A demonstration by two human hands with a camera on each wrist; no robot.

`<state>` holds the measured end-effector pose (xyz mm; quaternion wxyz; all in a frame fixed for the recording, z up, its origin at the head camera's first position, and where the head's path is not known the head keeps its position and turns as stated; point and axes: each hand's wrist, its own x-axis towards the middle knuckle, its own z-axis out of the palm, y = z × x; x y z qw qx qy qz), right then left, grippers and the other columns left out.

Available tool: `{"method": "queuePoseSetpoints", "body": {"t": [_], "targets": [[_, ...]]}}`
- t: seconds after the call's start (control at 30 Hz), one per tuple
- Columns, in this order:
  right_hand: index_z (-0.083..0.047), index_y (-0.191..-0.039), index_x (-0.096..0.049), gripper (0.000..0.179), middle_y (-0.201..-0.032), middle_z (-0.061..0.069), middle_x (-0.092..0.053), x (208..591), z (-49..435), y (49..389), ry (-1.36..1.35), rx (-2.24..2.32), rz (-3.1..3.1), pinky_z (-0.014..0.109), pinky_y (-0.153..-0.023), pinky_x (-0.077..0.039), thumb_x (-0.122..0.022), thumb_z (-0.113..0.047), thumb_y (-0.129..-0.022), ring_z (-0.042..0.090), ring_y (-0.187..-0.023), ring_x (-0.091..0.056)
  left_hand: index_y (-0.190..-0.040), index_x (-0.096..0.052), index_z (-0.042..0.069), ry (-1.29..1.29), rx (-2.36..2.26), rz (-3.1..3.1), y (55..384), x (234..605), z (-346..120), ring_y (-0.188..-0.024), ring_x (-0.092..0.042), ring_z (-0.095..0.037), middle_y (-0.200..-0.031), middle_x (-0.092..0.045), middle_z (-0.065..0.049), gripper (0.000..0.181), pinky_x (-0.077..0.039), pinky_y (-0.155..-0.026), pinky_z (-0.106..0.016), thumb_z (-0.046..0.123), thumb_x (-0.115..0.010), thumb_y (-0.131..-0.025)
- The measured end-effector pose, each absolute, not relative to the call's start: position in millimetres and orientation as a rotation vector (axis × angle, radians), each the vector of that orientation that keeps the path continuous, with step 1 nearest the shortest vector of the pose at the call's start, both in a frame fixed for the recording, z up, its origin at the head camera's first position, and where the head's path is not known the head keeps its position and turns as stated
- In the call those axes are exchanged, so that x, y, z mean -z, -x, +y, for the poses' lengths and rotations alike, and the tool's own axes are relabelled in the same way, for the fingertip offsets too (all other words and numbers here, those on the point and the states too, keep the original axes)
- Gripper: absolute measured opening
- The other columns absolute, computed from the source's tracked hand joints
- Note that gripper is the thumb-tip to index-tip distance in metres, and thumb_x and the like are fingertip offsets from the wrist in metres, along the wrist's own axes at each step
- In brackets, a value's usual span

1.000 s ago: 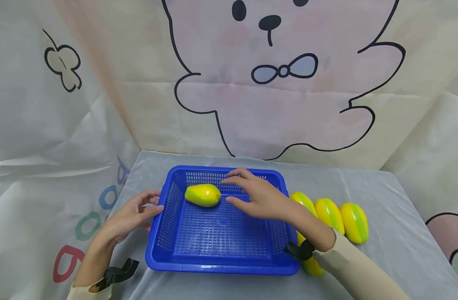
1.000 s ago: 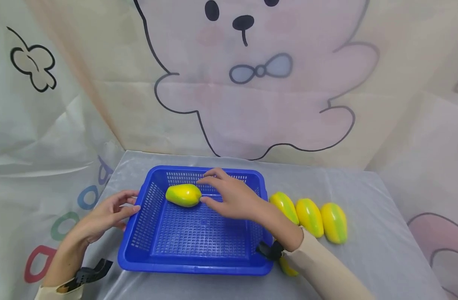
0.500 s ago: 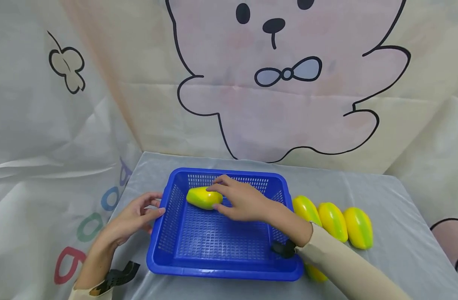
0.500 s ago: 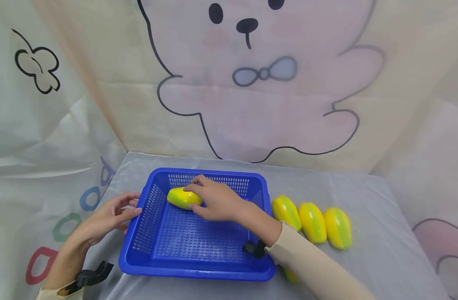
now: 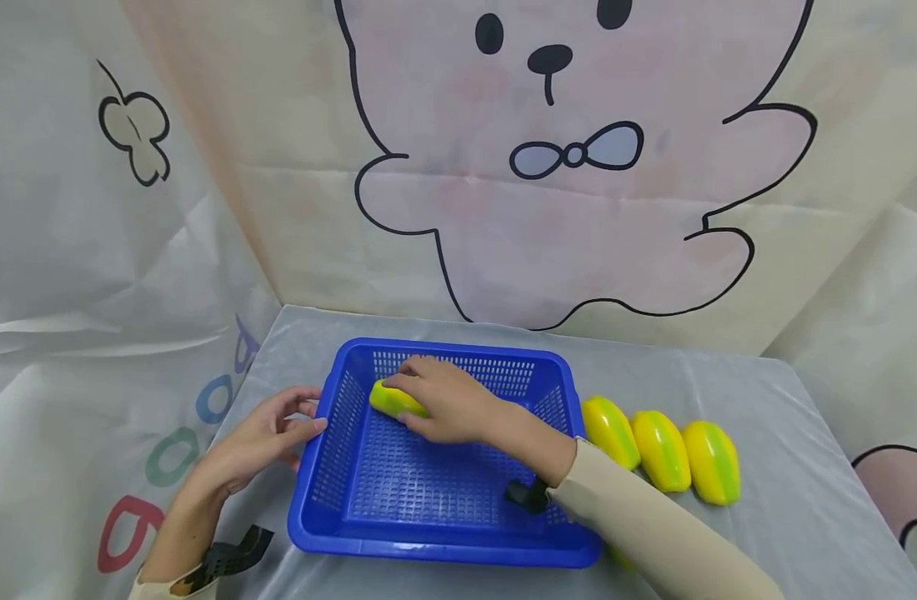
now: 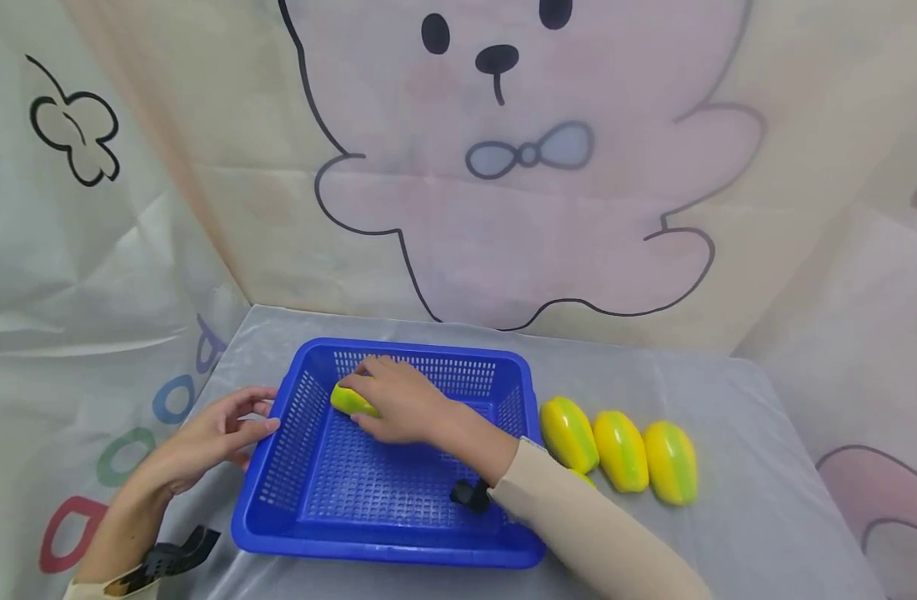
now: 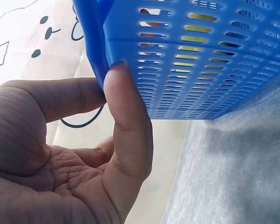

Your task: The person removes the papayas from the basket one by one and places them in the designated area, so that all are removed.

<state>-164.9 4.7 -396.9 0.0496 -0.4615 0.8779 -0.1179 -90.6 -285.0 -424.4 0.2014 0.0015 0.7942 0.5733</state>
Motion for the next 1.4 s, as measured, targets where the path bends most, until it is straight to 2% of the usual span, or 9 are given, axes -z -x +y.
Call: {"method": "queuePoseSetpoints", "body": {"t": [0.17, 0.6, 0.7, 0.77, 0.93, 1.13, 1.4], "targets": [[-0.024, -0.144, -0.054, 0.050, -0.146, 0.003, -0.055, 406, 1, 170, 1.380, 0.289, 2.694, 0.044, -0.113, -0.046, -0.064, -0.038, -0.097, 0.021, -0.136, -0.051, -0.147, -0.035, 0.001, -0.035, -1.599, 2.217, 98, 425, -286, -0.090, -0.069, -0.025, -0.129, -0.051, -0.028, 0.064, -0.062, -0.062, -0.042, 0.028, -0.066, -0.098], [-0.025, -0.148, -0.050, 0.053, -0.149, 0.005, -0.052, 434, -9, 165, 1.358, 0.242, 2.668, 0.042, -0.111, -0.048, -0.062, -0.039, -0.098, 0.022, -0.137, -0.051, -0.149, -0.031, -0.003, -0.050, -1.631, 2.163, 91, 438, -292, -0.089, -0.069, -0.024, -0.128, -0.051, -0.030, 0.068, -0.062, -0.061, -0.041, 0.026, -0.064, -0.099], [-0.024, -0.148, -0.050, 0.055, -0.144, 0.005, -0.054, 437, -9, 165, 1.362, 0.231, 2.674, 0.037, -0.104, -0.051, -0.063, -0.038, -0.097, 0.020, -0.127, -0.055, -0.149, -0.030, -0.005, -0.063, -1.628, 2.162, 89, 440, -293, -0.087, -0.069, -0.023, -0.128, -0.051, -0.031, 0.066, -0.062, -0.061, -0.041, 0.025, -0.063, -0.100], [-0.024, -0.147, -0.051, 0.054, -0.137, 0.006, -0.057, 437, -9, 166, 1.349, 0.242, 2.676, 0.032, -0.093, -0.054, -0.065, -0.037, -0.096, 0.018, -0.116, -0.057, -0.149, -0.029, -0.005, -0.067, -1.633, 2.159, 90, 441, -294, -0.087, -0.069, -0.023, -0.129, -0.051, -0.031, 0.065, -0.062, -0.061, -0.041, 0.025, -0.061, -0.101], [-0.027, -0.147, -0.050, 0.056, -0.129, 0.007, -0.058, 437, -7, 167, 1.272, 0.226, 2.620, 0.023, -0.074, -0.052, -0.067, -0.038, -0.095, 0.012, -0.095, -0.056, -0.151, -0.028, -0.003, -0.063, -1.637, 2.162, 94, 439, -292, -0.090, -0.069, -0.023, -0.132, -0.050, -0.031, 0.068, -0.062, -0.061, -0.039, 0.027, -0.062, -0.100], [-0.026, -0.147, -0.051, 0.057, -0.130, 0.007, -0.060, 437, -3, 167, 1.273, 0.222, 2.601, 0.020, -0.069, -0.049, -0.065, -0.045, -0.095, 0.010, -0.088, -0.056, -0.150, -0.029, -0.003, -0.083, -1.652, 2.160, 99, 439, -288, -0.088, -0.070, -0.022, -0.130, -0.051, -0.031, 0.066, -0.062, -0.061, -0.041, 0.026, -0.062, -0.100], [-0.028, -0.150, -0.048, 0.063, -0.136, 0.003, -0.060, 432, 1, 165, 1.264, 0.162, 2.597, 0.022, -0.072, -0.051, -0.059, -0.056, -0.095, 0.009, -0.094, -0.060, -0.149, -0.030, -0.005, -0.092, -1.650, 2.161, 100, 439, -289, -0.087, -0.071, -0.022, -0.128, -0.052, -0.031, 0.067, -0.062, -0.059, -0.041, 0.026, -0.063, -0.100]]}}
